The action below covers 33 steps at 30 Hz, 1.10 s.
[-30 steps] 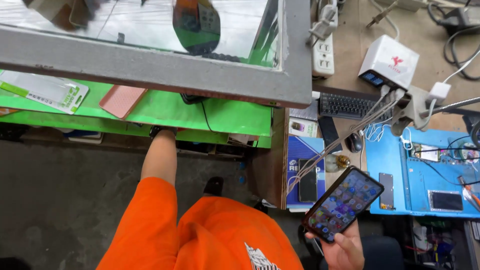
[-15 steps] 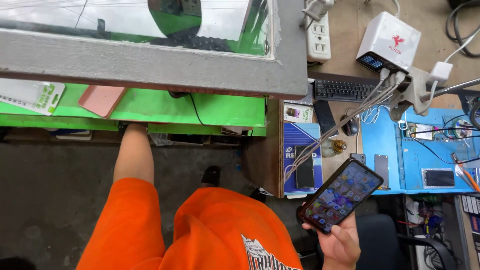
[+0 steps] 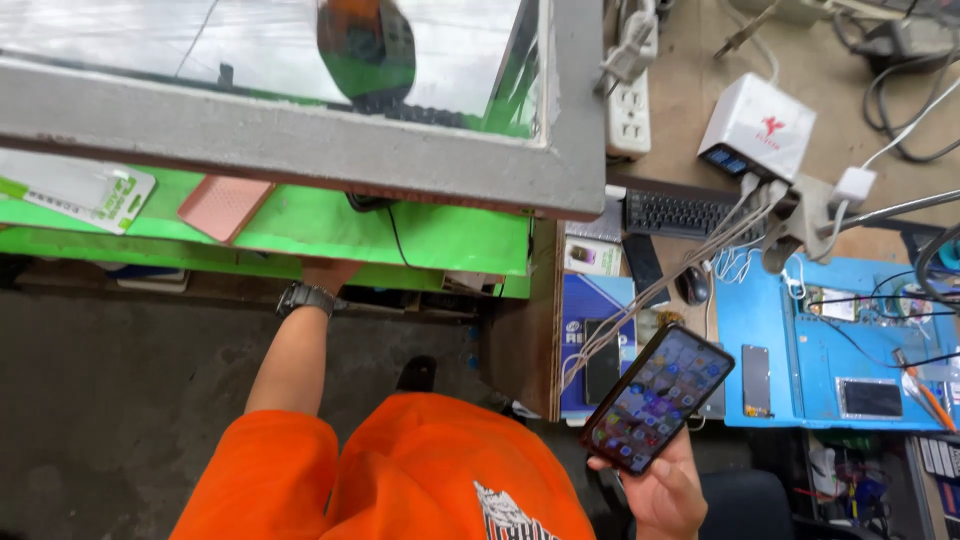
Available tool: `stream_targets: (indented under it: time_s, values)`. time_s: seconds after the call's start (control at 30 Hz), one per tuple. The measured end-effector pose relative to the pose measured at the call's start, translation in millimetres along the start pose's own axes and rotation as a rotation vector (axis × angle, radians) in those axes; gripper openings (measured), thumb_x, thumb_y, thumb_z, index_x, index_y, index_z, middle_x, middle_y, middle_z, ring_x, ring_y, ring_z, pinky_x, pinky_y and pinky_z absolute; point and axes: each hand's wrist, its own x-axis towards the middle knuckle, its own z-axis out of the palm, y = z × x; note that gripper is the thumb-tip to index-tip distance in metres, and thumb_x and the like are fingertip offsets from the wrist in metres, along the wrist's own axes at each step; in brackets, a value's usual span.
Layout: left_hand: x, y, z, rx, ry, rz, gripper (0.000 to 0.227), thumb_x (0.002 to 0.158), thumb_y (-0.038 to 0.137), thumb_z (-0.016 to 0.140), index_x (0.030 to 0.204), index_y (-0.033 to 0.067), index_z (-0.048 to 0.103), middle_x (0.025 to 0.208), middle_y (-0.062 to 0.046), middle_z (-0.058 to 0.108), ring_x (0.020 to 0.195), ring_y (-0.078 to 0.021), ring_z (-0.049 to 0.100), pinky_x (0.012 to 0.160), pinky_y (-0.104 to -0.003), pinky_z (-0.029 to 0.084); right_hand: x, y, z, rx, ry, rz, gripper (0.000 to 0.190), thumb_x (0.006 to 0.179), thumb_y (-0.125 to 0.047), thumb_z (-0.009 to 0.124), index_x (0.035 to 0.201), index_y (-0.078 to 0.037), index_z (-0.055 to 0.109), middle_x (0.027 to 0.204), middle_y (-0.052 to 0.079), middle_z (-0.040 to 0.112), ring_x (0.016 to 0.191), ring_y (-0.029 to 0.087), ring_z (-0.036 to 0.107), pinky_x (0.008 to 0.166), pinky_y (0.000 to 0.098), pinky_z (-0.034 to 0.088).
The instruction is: A person at a mobile repair shop handles prying tools, inspects a customer's phone, takes photos of it, and accepts payment.
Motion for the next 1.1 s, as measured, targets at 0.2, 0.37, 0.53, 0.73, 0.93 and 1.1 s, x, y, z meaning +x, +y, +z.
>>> stream_targets:
  time_s: [0.2, 0.37, 0.53, 0.73, 0.93, 1.1]
  values:
    - [35, -1, 2, -0.025, 0.047, 0.006, 0.018, 0.095, 0.019, 0.056, 0.111, 0.0122, 0.062, 0.101, -0.012, 0.064, 0.087, -0.0386, 0.055, 0.063, -0.053, 0.044, 2, 6, -17, -0.073, 0.048, 0.036, 0.083, 0.095, -0.021, 0.077, 0.159, -0.008, 0.027, 0.141, 0.031, 0.047, 0.111, 0.056, 0.060, 0.069, 0.0550, 0.067]
    - [41, 6, 7, -0.043, 0.043, 0.008, 0.016, 0.095, 0.018, 0.055, 0.107, 0.0125, 0.064, 0.095, -0.011, 0.065, 0.081, -0.0377, 0.056, 0.059, -0.052, 0.044, -6, 8, -39, -0.096, 0.106, 0.134, 0.088, 0.097, -0.031, 0.079, 0.159, -0.016, 0.019, 0.148, 0.025, 0.039, 0.116, 0.058, 0.055, 0.072, 0.0583, 0.068]
    - [37, 6, 37, 0.021, 0.161, 0.089, 0.026, 0.093, 0.021, 0.058, 0.118, 0.0137, 0.066, 0.105, -0.014, 0.068, 0.098, -0.0471, 0.056, 0.074, -0.073, 0.030, -3, 8, -28, -0.061, 0.096, 0.074, 0.087, 0.096, -0.025, 0.075, 0.161, -0.014, 0.018, 0.146, 0.026, 0.039, 0.117, 0.054, 0.055, 0.072, 0.0569, 0.068]
    - [33, 10, 38, 0.156, 0.286, 0.244, 0.042, 0.091, 0.018, 0.063, 0.131, 0.0024, 0.065, 0.119, -0.021, 0.067, 0.103, -0.0461, 0.061, 0.079, -0.056, 0.051, 1, -15, -20, 0.017, 0.028, -0.018, 0.083, 0.091, -0.010, 0.071, 0.159, -0.007, 0.023, 0.142, 0.030, 0.043, 0.113, 0.053, 0.058, 0.069, 0.0552, 0.067]
    - [2, 43, 46, 0.382, 0.232, 0.262, 0.061, 0.087, 0.032, 0.062, 0.137, -0.0035, 0.065, 0.138, -0.032, 0.061, 0.126, -0.0550, 0.051, 0.101, -0.068, 0.039, 4, -56, -14, -0.206, -0.005, -0.116, 0.087, 0.090, -0.009, 0.075, 0.159, -0.008, 0.022, 0.145, 0.028, 0.045, 0.117, 0.048, 0.062, 0.072, 0.0485, 0.069]
    - [-106, 108, 101, 0.547, 0.364, 0.413, 0.049, 0.073, 0.043, 0.070, 0.103, 0.0050, 0.074, 0.095, -0.021, 0.061, 0.091, -0.0423, 0.062, 0.072, -0.053, 0.052, 7, -86, -15, -0.197, -0.034, -0.286, 0.073, 0.081, 0.005, 0.069, 0.143, -0.006, 0.032, 0.128, 0.034, 0.062, 0.101, 0.048, 0.072, 0.066, 0.0586, 0.069]
